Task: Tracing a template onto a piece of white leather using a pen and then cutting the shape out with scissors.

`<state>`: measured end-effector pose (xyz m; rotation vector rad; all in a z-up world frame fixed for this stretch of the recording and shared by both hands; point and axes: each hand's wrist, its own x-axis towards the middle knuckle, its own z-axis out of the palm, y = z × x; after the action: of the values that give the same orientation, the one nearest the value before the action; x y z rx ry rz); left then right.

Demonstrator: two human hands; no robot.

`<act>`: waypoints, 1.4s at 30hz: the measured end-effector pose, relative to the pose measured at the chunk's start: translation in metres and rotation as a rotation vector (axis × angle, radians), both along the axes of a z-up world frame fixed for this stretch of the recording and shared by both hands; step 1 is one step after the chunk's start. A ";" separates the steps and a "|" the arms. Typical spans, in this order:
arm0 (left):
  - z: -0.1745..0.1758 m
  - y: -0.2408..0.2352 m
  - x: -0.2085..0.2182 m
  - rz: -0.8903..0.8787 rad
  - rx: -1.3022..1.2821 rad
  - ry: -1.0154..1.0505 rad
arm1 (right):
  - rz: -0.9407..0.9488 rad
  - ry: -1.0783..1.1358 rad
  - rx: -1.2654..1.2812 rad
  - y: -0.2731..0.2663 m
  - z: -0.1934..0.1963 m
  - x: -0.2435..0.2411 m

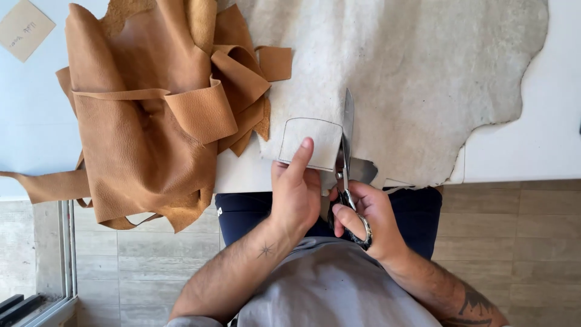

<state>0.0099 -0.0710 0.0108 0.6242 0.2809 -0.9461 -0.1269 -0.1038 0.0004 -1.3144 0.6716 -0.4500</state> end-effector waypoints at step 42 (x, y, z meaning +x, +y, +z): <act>-0.007 -0.011 0.022 0.007 0.204 -0.411 | 0.173 0.256 -0.206 -0.059 0.019 -0.004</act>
<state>0.0321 -0.0823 0.0039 0.9866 0.0121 -0.7657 -0.1310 -0.1627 0.0191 -1.6286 0.7293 -0.2149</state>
